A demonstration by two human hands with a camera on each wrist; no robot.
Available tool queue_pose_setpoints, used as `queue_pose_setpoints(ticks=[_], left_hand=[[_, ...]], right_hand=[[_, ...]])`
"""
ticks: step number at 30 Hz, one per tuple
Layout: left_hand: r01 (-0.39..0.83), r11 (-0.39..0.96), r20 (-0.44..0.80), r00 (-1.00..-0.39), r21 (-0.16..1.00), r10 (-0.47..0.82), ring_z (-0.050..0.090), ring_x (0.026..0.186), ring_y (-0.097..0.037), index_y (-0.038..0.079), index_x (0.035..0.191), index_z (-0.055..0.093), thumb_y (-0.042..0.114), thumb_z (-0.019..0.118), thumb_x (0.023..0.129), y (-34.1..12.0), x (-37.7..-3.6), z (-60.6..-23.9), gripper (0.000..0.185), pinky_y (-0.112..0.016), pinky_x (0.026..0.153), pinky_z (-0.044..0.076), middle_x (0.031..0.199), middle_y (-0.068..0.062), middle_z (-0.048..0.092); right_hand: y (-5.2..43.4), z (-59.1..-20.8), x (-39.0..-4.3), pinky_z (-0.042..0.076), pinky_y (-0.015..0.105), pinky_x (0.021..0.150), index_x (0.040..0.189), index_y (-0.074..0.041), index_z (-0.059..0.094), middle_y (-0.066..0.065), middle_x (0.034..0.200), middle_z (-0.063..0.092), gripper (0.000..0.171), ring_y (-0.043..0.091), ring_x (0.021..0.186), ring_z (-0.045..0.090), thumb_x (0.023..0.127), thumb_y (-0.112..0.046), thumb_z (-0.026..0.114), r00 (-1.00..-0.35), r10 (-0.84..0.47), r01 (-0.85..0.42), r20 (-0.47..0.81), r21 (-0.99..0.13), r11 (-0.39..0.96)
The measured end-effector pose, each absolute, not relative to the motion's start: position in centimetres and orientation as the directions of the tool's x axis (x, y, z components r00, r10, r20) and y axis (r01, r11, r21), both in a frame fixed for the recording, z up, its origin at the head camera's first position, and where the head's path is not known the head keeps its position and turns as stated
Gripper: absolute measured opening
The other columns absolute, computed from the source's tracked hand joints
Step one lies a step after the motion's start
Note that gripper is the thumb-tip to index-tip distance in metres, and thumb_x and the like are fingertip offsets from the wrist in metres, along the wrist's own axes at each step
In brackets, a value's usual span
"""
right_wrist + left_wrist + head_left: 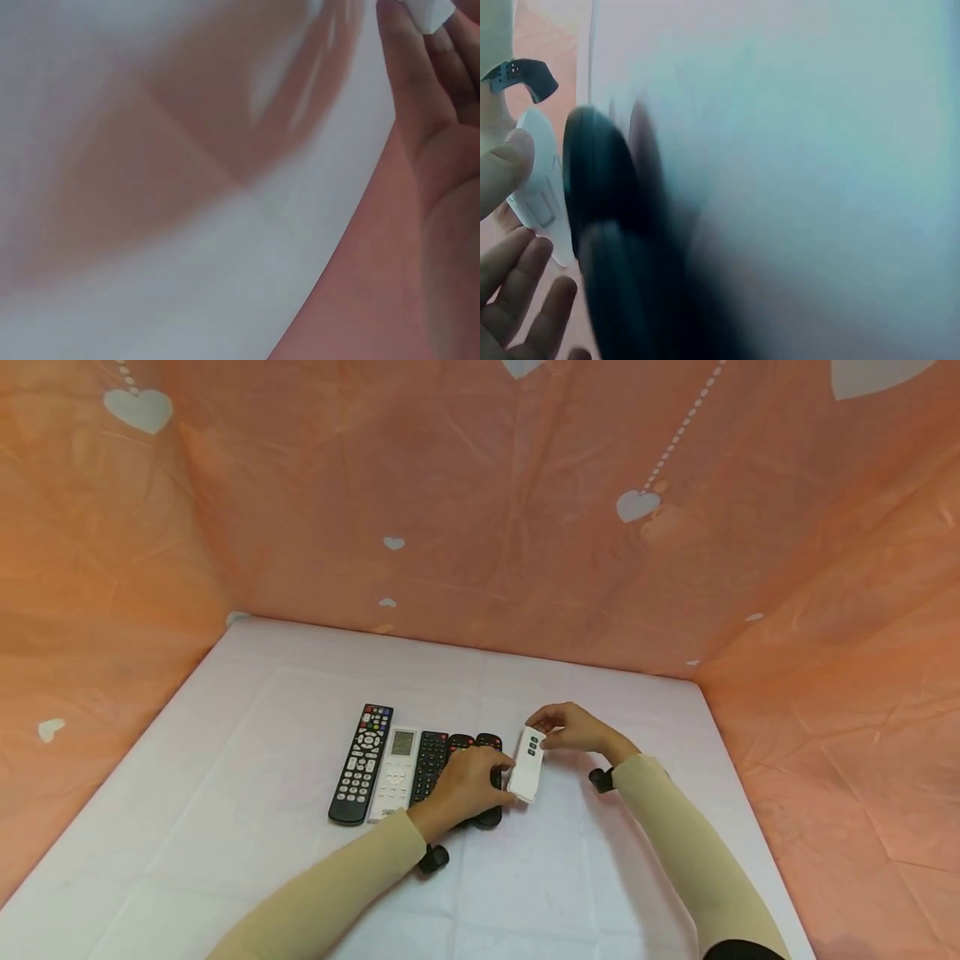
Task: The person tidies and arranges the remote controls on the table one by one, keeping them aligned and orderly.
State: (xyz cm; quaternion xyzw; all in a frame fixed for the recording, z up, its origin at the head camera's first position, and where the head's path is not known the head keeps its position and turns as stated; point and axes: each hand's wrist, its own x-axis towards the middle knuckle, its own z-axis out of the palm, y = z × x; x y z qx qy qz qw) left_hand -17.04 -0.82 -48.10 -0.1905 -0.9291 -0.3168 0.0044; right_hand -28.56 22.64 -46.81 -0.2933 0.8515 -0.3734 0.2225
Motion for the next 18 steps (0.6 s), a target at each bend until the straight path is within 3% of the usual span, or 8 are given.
queue_pose_setpoints(ticks=[6,13,18], left_hand=[[0.366,0.798,0.170,-0.930,0.479,0.325,0.063,0.092,-0.014,0.027,0.101,0.075,0.056,0.084,0.060,-0.6,-16.2,-48.8,0.051,-0.040,0.084,0.039,0.099,0.008,0.072],[0.366,0.835,0.159,-0.930,0.411,0.330,0.058,0.102,-0.020,0.024,0.097,0.074,0.055,0.086,0.059,-0.6,-15.8,-49.1,0.051,-0.051,0.097,0.037,0.106,0.005,0.067],[0.366,0.847,0.164,-0.931,0.385,0.327,0.056,0.105,-0.022,0.024,0.089,0.071,0.054,0.088,0.055,-0.6,-15.8,-49.1,0.049,-0.051,0.097,0.036,0.106,0.004,0.066]], right_hand=[[21.6,-47.3,-28.5,0.053,0.034,0.089,0.117,-0.006,0.067,0.011,0.112,0.070,0.040,0.020,0.101,0.065,0.079,0.001,0.071,-0.700,-0.669,-0.275,-0.250,-0.771,0.575],[20.8,-47.9,-28.6,0.052,0.031,0.086,0.118,-0.007,0.068,0.009,0.111,0.070,0.040,0.016,0.098,0.064,0.079,0.000,0.070,-0.679,-0.691,-0.317,-0.249,-0.749,0.582],[20.2,-47.8,-28.6,0.053,0.034,0.089,0.119,-0.006,0.068,0.011,0.116,0.069,0.040,0.019,0.102,0.064,0.080,0.000,0.070,-0.671,-0.698,-0.326,-0.250,-0.747,0.580]])
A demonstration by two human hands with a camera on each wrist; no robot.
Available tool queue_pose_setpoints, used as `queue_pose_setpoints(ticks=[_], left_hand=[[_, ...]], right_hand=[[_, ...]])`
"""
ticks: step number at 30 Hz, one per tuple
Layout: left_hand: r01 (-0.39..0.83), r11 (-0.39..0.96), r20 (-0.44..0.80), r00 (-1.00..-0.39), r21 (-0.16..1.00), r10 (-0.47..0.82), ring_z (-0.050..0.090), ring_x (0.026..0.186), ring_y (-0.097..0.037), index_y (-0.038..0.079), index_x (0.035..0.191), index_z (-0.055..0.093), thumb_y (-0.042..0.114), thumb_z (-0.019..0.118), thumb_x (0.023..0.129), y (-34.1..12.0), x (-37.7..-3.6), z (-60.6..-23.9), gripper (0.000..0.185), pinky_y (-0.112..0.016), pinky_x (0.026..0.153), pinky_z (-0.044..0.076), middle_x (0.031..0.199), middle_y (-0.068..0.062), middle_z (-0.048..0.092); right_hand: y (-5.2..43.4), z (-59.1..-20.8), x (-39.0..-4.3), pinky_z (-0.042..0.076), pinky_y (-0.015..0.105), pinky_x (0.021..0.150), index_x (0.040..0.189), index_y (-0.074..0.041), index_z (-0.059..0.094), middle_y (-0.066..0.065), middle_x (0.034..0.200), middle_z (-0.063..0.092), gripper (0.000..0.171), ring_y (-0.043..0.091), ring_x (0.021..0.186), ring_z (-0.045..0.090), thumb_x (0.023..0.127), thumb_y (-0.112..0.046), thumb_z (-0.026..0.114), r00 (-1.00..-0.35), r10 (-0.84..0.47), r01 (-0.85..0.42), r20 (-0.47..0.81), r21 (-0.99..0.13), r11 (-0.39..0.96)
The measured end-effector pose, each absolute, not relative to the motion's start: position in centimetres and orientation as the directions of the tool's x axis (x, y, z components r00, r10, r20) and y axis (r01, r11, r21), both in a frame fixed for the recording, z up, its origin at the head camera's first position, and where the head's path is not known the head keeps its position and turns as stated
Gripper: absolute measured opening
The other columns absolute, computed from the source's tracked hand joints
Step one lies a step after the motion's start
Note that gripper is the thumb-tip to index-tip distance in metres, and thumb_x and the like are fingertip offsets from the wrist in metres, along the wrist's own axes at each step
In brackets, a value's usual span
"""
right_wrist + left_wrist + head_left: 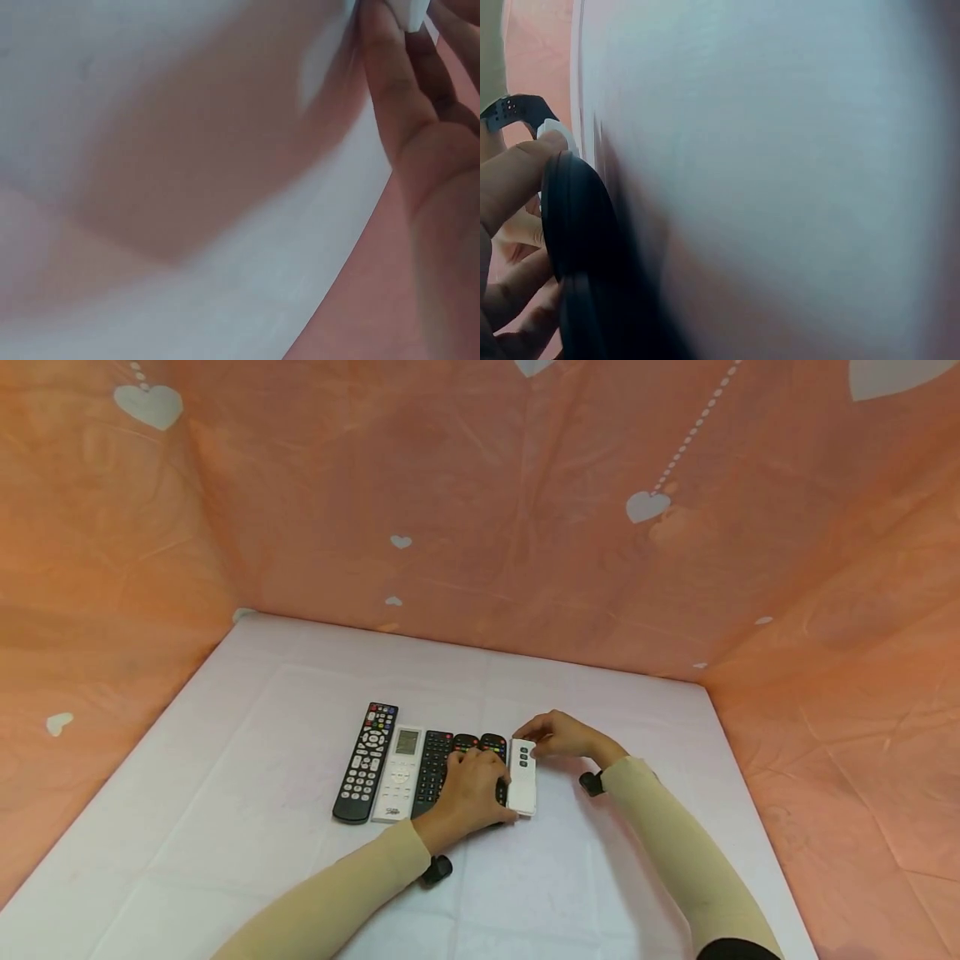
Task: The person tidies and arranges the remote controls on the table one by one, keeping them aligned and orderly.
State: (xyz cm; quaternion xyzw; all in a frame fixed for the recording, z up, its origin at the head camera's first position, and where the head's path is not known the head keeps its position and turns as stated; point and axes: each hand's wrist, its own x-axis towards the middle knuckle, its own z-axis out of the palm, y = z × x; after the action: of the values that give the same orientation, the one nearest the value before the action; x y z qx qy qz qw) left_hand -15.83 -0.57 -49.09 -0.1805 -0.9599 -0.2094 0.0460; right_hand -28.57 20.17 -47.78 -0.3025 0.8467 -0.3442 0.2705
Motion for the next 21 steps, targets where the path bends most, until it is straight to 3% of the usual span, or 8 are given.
queue_pose_setpoints(ticks=[6,14,21], left_hand=[[0.334,0.861,0.142,-0.943,0.383,0.302,0.054,0.107,-0.023,0.023,0.089,0.069,0.055,0.088,0.053,-0.1,-15.6,-48.9,0.052,-0.053,0.100,0.033,0.109,0.002,0.064],[0.327,0.861,0.140,-0.945,0.389,0.296,0.053,0.107,-0.024,0.022,0.085,0.067,0.053,0.089,0.053,0.4,-15.5,-49.2,0.050,-0.056,0.101,0.029,0.109,0.000,0.063],[0.328,0.851,0.137,-0.945,0.410,0.298,0.052,0.106,-0.024,0.022,0.096,0.068,0.061,0.083,0.058,-0.7,-15.8,-49.0,0.056,-0.052,0.097,0.032,0.109,0.000,0.062]], right_hand=[[20.4,-48.1,-28.5,0.053,0.031,0.087,0.119,-0.010,0.069,0.008,0.117,0.068,0.039,0.014,0.100,0.063,0.081,-0.001,0.070,-0.668,-0.711,-0.353,-0.219,-0.748,0.562],[20.2,-48.1,-28.2,0.052,0.036,0.093,0.120,-0.009,0.068,0.011,0.121,0.066,0.040,0.021,0.107,0.063,0.082,0.000,0.070,-0.694,-0.669,-0.311,-0.266,-0.727,0.611],[20.0,-47.8,-27.8,0.052,0.035,0.091,0.120,-0.009,0.067,0.010,0.116,0.068,0.037,0.022,0.104,0.064,0.083,-0.004,0.071,-0.736,-0.649,-0.348,-0.192,-0.714,0.607]])
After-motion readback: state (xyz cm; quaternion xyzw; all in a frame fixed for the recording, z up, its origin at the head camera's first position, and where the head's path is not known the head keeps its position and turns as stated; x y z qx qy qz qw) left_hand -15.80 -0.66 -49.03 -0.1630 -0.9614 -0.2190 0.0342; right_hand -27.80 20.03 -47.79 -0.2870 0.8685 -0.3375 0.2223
